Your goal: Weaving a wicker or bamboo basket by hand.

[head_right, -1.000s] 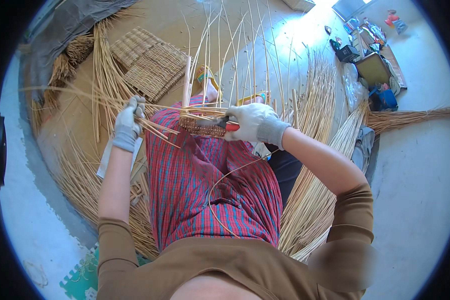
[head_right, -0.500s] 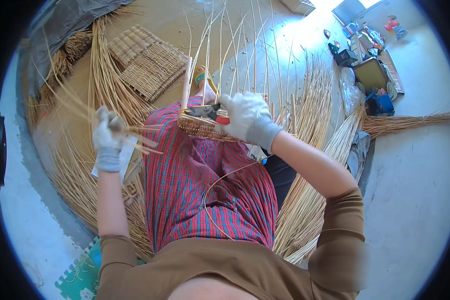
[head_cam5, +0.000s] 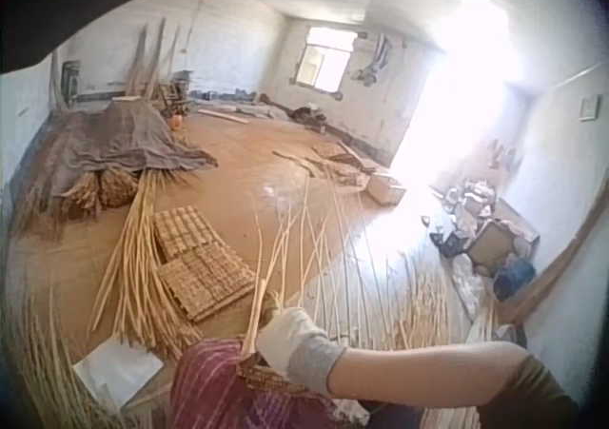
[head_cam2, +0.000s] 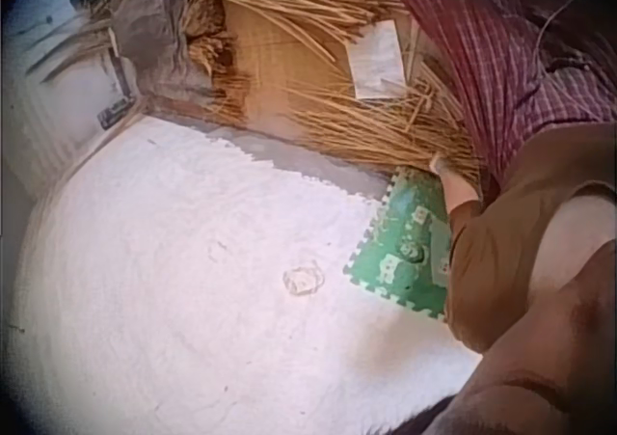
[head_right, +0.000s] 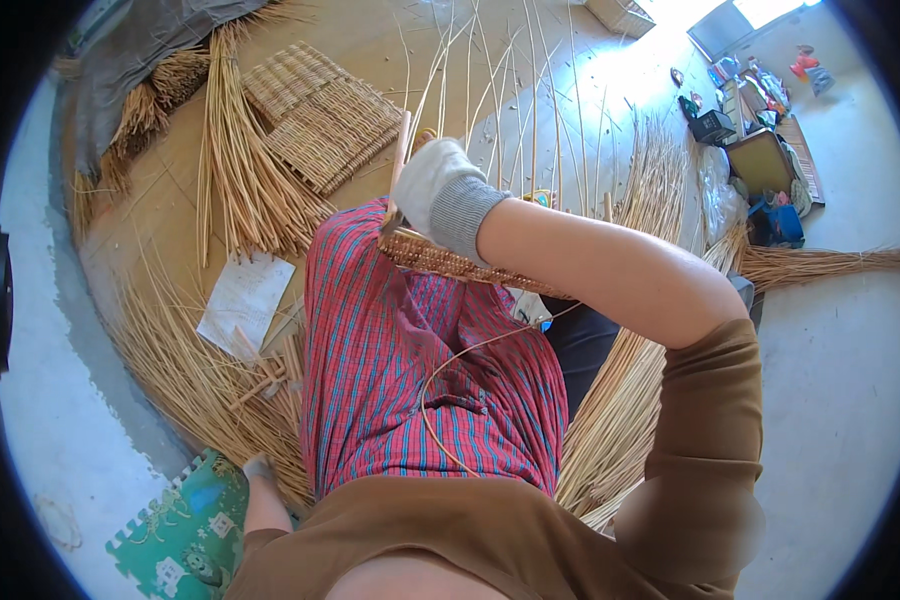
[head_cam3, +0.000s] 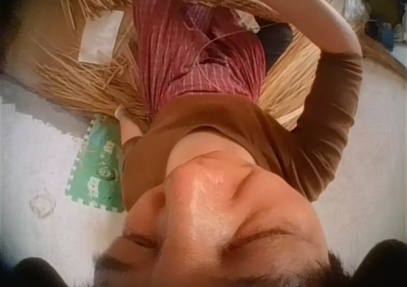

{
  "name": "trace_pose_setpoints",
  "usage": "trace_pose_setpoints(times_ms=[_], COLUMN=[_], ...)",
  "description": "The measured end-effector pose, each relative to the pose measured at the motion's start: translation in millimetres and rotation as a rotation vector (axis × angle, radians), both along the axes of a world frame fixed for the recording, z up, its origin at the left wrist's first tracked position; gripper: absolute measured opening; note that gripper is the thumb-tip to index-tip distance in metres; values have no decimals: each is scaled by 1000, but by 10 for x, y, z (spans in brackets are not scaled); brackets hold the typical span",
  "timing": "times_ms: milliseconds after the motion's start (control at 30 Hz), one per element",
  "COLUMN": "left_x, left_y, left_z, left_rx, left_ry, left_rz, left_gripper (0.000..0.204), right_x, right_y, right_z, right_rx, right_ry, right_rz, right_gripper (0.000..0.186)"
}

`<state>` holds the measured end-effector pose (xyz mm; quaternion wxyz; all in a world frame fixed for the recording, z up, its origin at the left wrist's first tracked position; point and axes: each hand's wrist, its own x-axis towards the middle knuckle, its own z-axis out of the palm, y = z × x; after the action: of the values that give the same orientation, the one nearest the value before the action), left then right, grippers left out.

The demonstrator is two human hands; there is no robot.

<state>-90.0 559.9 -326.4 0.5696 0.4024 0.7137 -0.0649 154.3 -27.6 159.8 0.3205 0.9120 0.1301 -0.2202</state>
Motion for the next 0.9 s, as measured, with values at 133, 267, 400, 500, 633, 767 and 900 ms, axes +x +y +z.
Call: trace_pose_setpoints(times_ms=[133,267,400,500,633,767,900], left_x=[182,230,17,-16,598,1143,1618], left_y=[-584,-481,-412,-226,-1000,-1277,-1556], left_z=[615,662,606,288,787,1633,2652], left_rx=[196,236,213,346,165,-53,-341], left_ry=[81,43,-33,-283,-653,-781,-1013], left_rz=[-520,-403,-371,-554,-298,-391,-645], left_gripper=[52,47,34,17,41,42,41], right_x=[-473,-915,-1474,-1951,-2318,-2215,-1835], right_y=[-201,-488,-699,-796,-677,-288,452], right_z=[-36,-48,-186,-324,-642,-1144,-1204], right_rx=[220,401,776,864,1017,1579,1887], right_ry=[165,157,123,48,30,13,25], right_rz=[114,-150,-349,-457,-801,-1161,-985], right_gripper=[32,50,60,58,54,20,15])
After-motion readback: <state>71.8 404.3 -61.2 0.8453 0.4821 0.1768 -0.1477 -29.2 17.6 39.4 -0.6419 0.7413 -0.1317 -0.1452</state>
